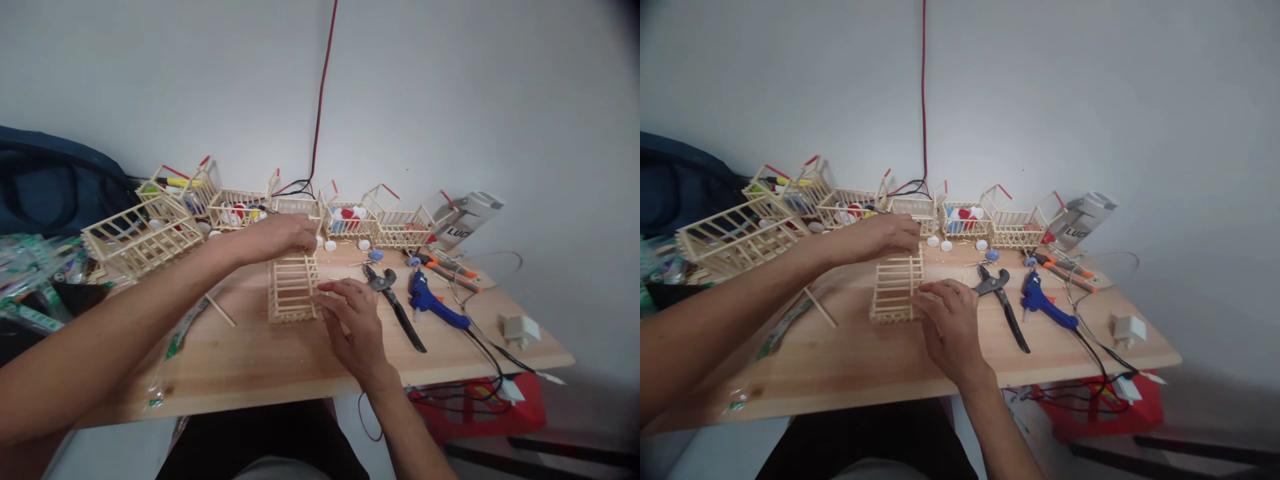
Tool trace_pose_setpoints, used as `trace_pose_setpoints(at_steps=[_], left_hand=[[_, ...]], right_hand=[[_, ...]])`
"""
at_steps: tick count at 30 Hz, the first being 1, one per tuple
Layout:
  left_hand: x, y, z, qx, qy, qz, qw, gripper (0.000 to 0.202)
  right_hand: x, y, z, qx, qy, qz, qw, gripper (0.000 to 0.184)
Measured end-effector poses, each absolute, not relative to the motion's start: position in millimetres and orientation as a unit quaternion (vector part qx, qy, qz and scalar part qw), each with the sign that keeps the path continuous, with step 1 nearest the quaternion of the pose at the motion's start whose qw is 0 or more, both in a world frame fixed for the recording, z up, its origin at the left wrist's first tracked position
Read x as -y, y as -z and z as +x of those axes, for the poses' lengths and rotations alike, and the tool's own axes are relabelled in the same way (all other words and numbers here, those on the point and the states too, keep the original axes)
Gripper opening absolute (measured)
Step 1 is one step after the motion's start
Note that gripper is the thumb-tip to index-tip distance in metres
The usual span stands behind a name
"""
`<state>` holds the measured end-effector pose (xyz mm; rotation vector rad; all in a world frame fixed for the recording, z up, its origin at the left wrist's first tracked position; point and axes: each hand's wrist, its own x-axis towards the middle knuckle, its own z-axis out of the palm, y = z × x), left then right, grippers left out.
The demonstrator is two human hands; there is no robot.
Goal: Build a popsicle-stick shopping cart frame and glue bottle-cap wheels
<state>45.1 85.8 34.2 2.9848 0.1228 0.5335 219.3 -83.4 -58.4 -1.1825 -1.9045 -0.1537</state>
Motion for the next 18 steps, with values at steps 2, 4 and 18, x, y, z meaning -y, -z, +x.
trace_pose_setpoints(at_steps=[2,4,18], left_hand=[[-86.5,-34.3,45.2,-0.041,-0.17,0.983,0.048,0.02],[-86.3,-35.5,45.2,-0.042,-0.162,0.985,0.043,0.021],[-87.9,-37.7,44.0,-0.043,-0.172,0.981,0.083,0.016]], right_hand=[[83.8,58.3,219.4,0.764,0.06,-0.476,0.431,0.034],[84.4,57.7,219.4,0.765,0.056,-0.476,0.43,0.034],[84.0,53.7,217.3,0.778,0.063,-0.465,0.418,0.03]])
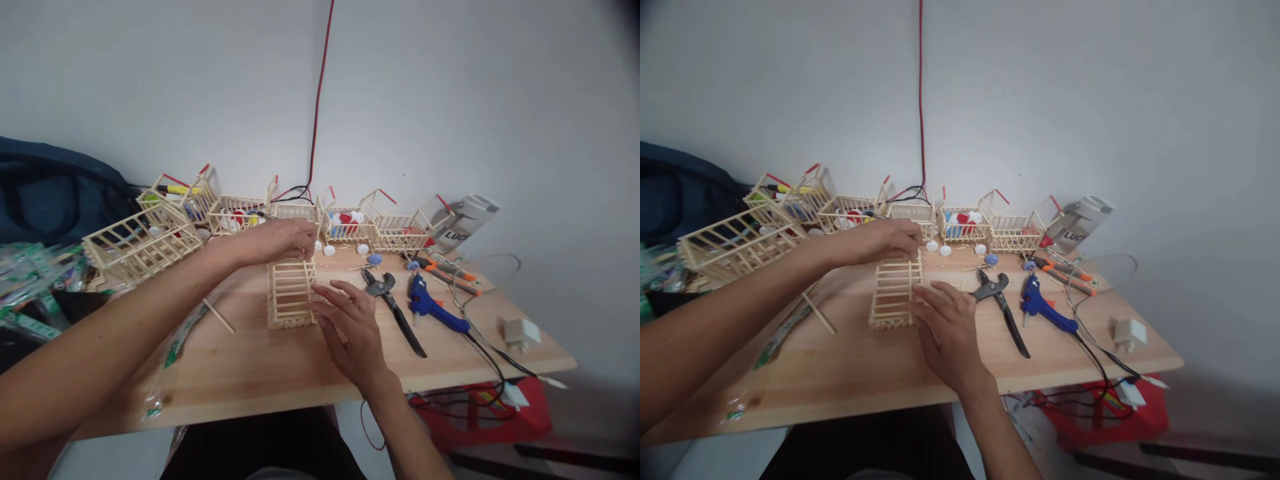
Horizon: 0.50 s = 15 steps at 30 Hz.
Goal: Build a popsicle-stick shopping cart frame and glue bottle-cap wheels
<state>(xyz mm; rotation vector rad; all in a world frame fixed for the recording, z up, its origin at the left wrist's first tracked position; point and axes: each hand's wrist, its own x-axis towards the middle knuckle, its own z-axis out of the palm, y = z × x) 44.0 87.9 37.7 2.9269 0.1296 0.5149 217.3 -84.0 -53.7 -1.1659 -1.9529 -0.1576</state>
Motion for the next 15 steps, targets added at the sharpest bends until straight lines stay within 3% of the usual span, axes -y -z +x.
trace_pose_setpoints(at_steps=[15], left_hand=[[-94.2,-35.8,45.0,-0.039,-0.156,0.977,0.137,0.016]], right_hand=[[84.2,54.4,217.2,0.783,0.062,-0.465,0.409,0.031]])
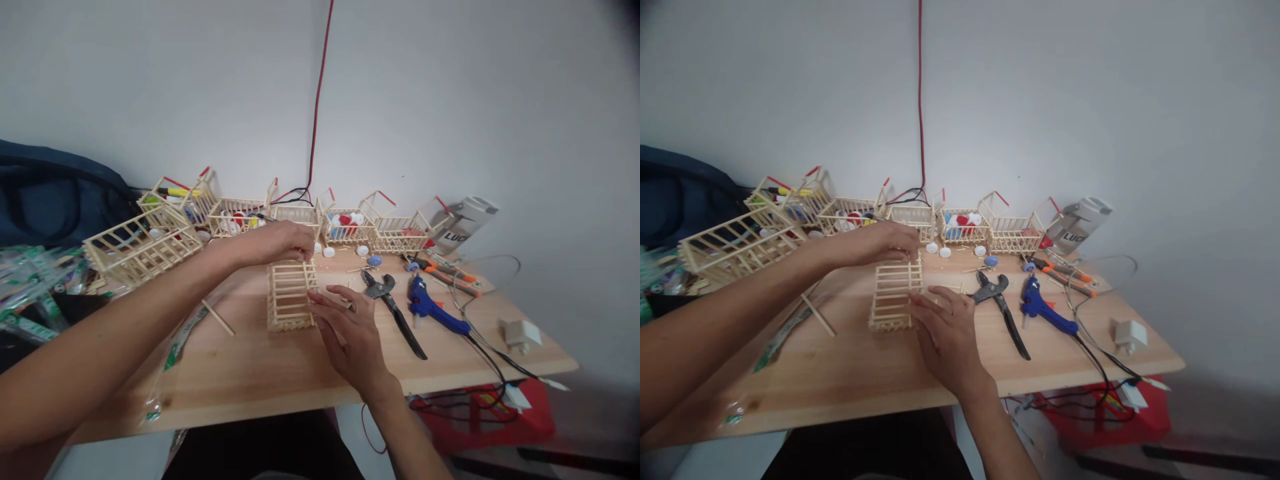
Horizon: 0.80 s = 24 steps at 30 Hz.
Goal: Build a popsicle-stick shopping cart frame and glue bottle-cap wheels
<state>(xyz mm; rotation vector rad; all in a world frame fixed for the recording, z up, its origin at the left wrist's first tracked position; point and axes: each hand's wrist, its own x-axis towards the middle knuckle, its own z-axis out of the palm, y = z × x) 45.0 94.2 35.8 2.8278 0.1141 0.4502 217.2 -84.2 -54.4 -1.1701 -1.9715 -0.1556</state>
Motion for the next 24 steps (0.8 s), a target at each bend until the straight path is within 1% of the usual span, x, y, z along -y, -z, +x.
trace_pose_setpoints(at_steps=[3,11,15,19,22,24], left_hand=[[-93.1,-36.9,45.1,-0.039,-0.156,0.977,0.136,0.014],[-88.5,-42.8,45.1,-0.03,-0.142,0.982,0.119,0.022],[-90.4,-41.1,46.1,-0.033,-0.131,0.988,0.071,0.019],[-95.0,-38.4,46.5,-0.018,-0.148,0.989,0.002,0.017],[-98.4,-40.1,42.0,-0.016,-0.159,0.987,-0.015,0.017],[-100.1,-43.3,35.5,-0.014,-0.157,0.987,-0.019,0.02]], right_hand=[[84.3,54.4,216.9,0.782,0.068,-0.463,0.412,0.029],[84.2,55.0,217.0,0.78,0.068,-0.463,0.414,0.03],[84.2,52.9,216.5,0.78,0.062,-0.463,0.417,0.032],[84.8,51.0,214.1,0.775,0.055,-0.469,0.419,0.029],[86.4,48.4,216.2,0.772,0.046,-0.462,0.435,0.029],[88.7,44.8,222.9,0.758,0.044,-0.461,0.46,0.03]])
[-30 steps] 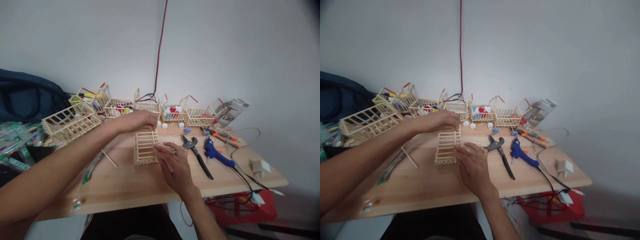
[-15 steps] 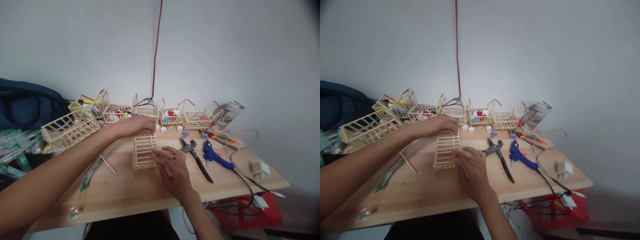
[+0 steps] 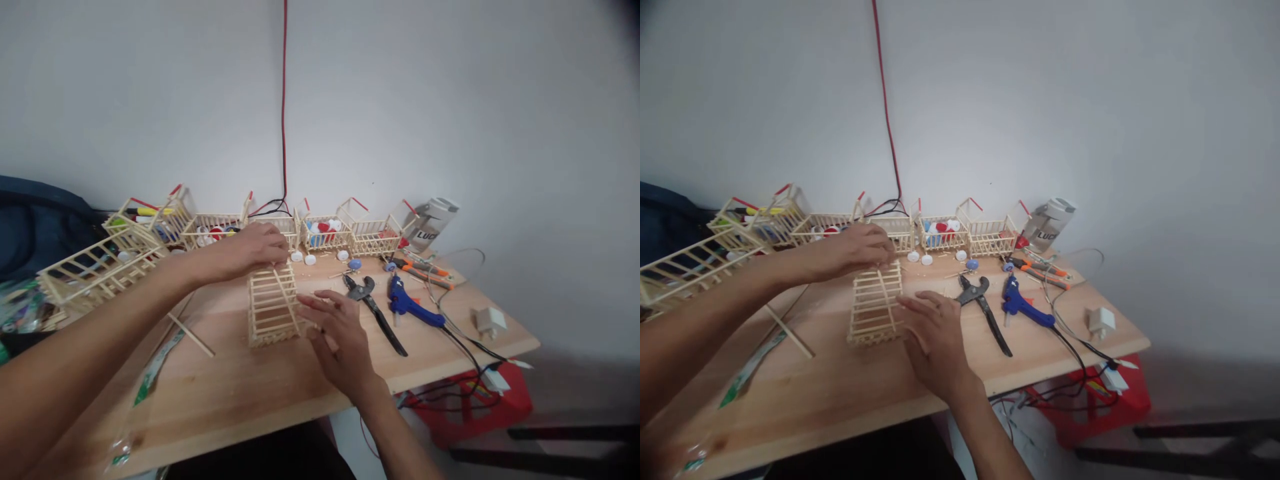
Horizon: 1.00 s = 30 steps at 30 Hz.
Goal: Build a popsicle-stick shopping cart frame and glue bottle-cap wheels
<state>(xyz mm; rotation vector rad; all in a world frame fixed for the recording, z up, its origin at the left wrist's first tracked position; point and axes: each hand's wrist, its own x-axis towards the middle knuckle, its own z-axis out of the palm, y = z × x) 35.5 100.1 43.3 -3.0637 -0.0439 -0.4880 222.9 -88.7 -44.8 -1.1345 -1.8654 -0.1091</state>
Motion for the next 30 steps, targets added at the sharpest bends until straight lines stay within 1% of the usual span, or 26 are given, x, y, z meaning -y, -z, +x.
trace_pose_setpoints(at_steps=[3,5,8,11,12,14,16,18,20,25,30], left_hand=[[-97.3,-51.7,21.7,0.032,0.177,-0.984,-0.003,0.022],[-87.3,-59.6,12.2,0.075,0.208,-0.975,-0.029,0.02],[-58.0,-71.1,2.0,0.173,0.252,-0.951,-0.05,0.017],[-23.0,-73.9,-1.1,0.295,0.302,-0.903,-0.075,0.012],[-13.4,-71.8,-1.0,0.312,0.322,-0.889,-0.098,0.012],[-0.1,-63.2,0.2,0.343,0.349,-0.851,-0.189,0.012],[4.7,-50.9,2.0,0.355,0.368,-0.802,-0.309,0.013],[2.8,-37.9,3.9,0.353,0.39,-0.741,-0.418,0.016],[-2.7,-26.1,5.3,0.349,0.405,-0.684,-0.497,0.02],[-14.4,-8.7,3.3,0.326,0.401,-0.582,-0.628,0.024],[-14.0,-5.3,-2.2,0.299,0.41,-0.519,-0.688,0.024]], right_hand=[[93.0,38.8,244.1,0.693,0.072,-0.503,0.512,0.027],[96.0,37.6,265.1,0.643,0.103,-0.562,0.509,0.023],[101.4,42.6,302.3,0.61,0.121,-0.642,0.448,0.021],[109.2,49.3,338.8,0.576,0.12,-0.737,0.332,0.025],[112.0,50.2,349.3,0.56,0.121,-0.758,0.31,0.027],[117.0,48.8,365.1,0.531,0.119,-0.795,0.268,0.03],[120.1,44.3,371.3,0.518,0.105,-0.815,0.236,0.03],[120.2,39.5,366.2,0.53,0.079,-0.818,0.209,0.028],[117.0,36.9,351.5,0.557,0.049,-0.809,0.182,0.026],[100.0,43.1,310.2,0.566,0.017,-0.818,0.104,0.028],[82.9,52.2,306.6,0.542,0.001,-0.837,0.074,0.023]])
